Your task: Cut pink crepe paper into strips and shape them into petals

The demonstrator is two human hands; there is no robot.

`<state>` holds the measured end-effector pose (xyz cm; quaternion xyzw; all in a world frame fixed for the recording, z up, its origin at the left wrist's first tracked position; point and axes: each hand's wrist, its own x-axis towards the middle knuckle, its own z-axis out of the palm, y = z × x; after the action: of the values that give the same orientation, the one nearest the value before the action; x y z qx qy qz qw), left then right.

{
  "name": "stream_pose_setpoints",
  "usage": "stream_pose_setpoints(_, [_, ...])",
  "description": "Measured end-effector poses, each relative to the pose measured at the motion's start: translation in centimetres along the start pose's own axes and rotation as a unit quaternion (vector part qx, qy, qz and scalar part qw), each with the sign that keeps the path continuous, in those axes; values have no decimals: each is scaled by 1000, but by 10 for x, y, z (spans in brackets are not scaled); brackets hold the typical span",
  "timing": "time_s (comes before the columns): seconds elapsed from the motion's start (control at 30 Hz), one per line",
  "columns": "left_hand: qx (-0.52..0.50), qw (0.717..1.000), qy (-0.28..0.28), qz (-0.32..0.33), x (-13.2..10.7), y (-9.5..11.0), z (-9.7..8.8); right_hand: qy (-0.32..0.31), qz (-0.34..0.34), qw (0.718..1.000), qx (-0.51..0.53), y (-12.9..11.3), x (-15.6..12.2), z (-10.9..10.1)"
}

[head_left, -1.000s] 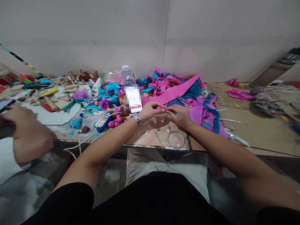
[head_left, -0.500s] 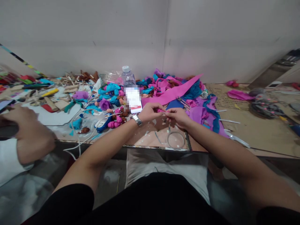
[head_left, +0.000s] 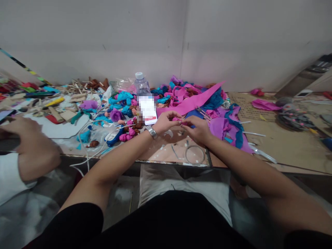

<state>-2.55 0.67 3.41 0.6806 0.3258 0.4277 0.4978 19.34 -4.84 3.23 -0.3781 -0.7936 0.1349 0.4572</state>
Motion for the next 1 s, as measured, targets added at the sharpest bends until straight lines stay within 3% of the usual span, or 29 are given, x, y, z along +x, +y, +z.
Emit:
stream_pose_setpoints(0.2, [-45,999,-11,-22,-2,2,2,-8,-1,1000,-27,-2,-2,2])
stream_pose_setpoints(0.27, [-31,999,-7,-20,-3,5,2,10,43,999,-1,-3,-1,6])
stream_pose_setpoints(0.33, [3,1000,3,-4,-3,7,2,32,129,989,66,-3,0,12])
stream_pose_setpoints(0.4, [48,998,9,25,-4,10,3,39,246,951,183,-3,1,17])
stream_pose_setpoints(0.47, [89,995,-1,55,-6,12,4,22,354,881,314,-1,3,20])
stream_pose_setpoints(0.53, [124,989,-19,82,-9,14,4,-6,417,818,396,1,5,20])
stream_pose_setpoints(0.57, [141,985,-28,93,-10,14,4,-17,433,800,415,2,6,19])
stream_pose_setpoints(0.73, [200,966,-67,148,-12,20,3,-42,451,772,447,3,8,11])
stream_pose_setpoints(1.0, [212,950,-98,207,-11,28,-3,-58,436,755,486,-2,7,14])
